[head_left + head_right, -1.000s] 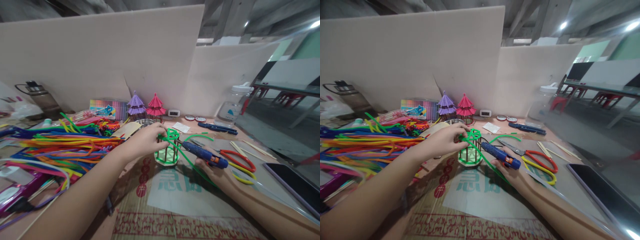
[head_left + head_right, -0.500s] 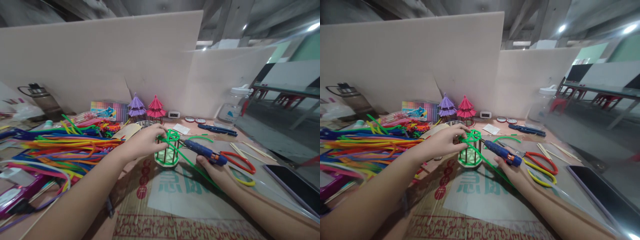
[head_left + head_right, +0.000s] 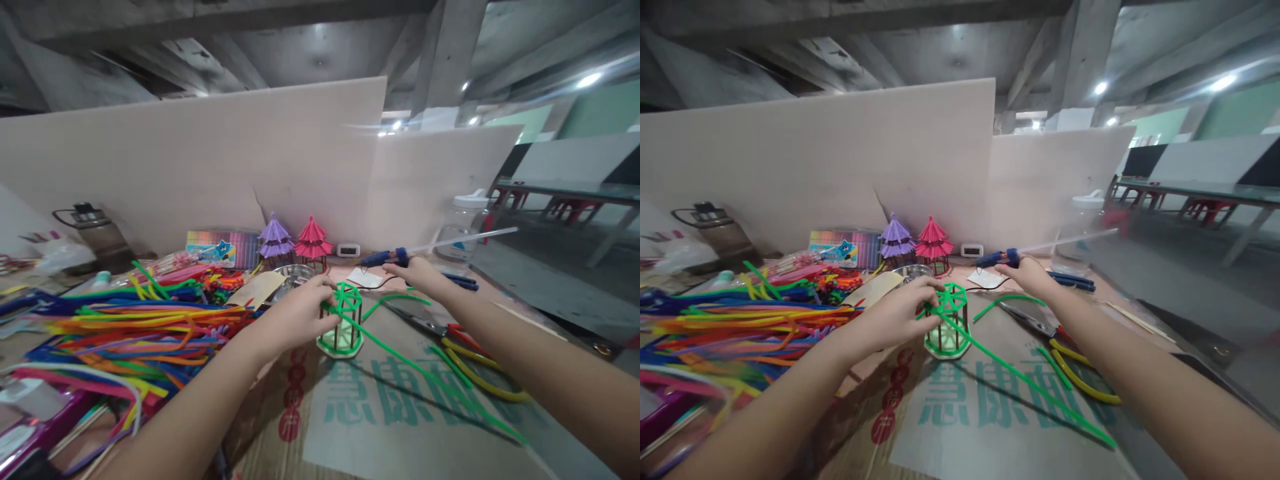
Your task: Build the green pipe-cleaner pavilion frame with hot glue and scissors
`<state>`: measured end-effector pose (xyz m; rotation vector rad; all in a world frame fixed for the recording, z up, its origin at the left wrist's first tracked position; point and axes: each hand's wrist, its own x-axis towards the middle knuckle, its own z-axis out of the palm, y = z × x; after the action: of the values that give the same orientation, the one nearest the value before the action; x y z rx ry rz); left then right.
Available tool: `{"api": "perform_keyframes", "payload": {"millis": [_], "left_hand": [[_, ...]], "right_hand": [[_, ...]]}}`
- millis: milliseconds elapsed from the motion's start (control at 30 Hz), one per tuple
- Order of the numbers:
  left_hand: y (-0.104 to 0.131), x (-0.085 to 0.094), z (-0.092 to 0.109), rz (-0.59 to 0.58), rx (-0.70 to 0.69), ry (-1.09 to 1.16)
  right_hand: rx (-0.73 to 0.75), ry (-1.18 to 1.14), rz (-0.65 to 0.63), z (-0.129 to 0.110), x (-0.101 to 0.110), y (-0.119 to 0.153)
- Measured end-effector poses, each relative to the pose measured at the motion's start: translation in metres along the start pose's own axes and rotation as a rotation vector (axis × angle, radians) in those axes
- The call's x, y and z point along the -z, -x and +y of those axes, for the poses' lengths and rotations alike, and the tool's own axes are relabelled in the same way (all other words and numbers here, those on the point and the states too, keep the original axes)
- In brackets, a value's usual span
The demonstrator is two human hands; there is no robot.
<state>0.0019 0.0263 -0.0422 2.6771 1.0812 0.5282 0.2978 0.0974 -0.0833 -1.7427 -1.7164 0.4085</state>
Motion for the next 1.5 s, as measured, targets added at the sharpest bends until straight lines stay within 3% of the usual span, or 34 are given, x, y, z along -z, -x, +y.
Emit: {"api": "perform_keyframes", "payload": {"millis": [133,233,500,633,767,867,967,1100,1300,1500], "left_hand": [[0.001,0.001,0.0,-0.018,0.006,-0.017],[0.003,0.003,-0.001,-0.015,0.028,-0.041],[0.005,0.002,-0.002,-0.025,-0.008,-0.036],[0.005,0.005,-0.002,-0.021,-0.038,-0.023],[0.003,0.005,-0.005,-0.052,-0.06,-0.009],[0.002,0.004,-0.006,-0.052,-0.065,0.026],[0.002,0.001,-0.004,-0.031,-0.076,0.058],[0.002,-0.006,-0.002,0.0,-0.114,0.046],[0.0,-0.013,-0.005,0.029,-0.091,0.031],[-0.001,-0.012,-0.004,0.021,-0.088,0.036]], "right_hand": [[-0.039,0.078,-0.01,0.02,-0.033,-0.026],[-0.048,0.134,-0.032,0.034,-0.045,-0.031],[0.017,0.257,-0.105,0.038,-0.035,-0.029],[0.079,0.371,-0.138,0.035,-0.023,-0.01],[0.133,0.531,-0.116,0.024,-0.006,0.028],[0.18,0.573,-0.124,-0.004,0.009,0.064],[0.39,0.451,0.004,-0.044,0.015,0.1],[0.532,0.272,-0.05,-0.072,-0.001,0.137],[0.729,0.361,0.017,-0.049,-0.033,0.135],[0.801,0.28,0.081,-0.052,-0.022,0.126]]}}
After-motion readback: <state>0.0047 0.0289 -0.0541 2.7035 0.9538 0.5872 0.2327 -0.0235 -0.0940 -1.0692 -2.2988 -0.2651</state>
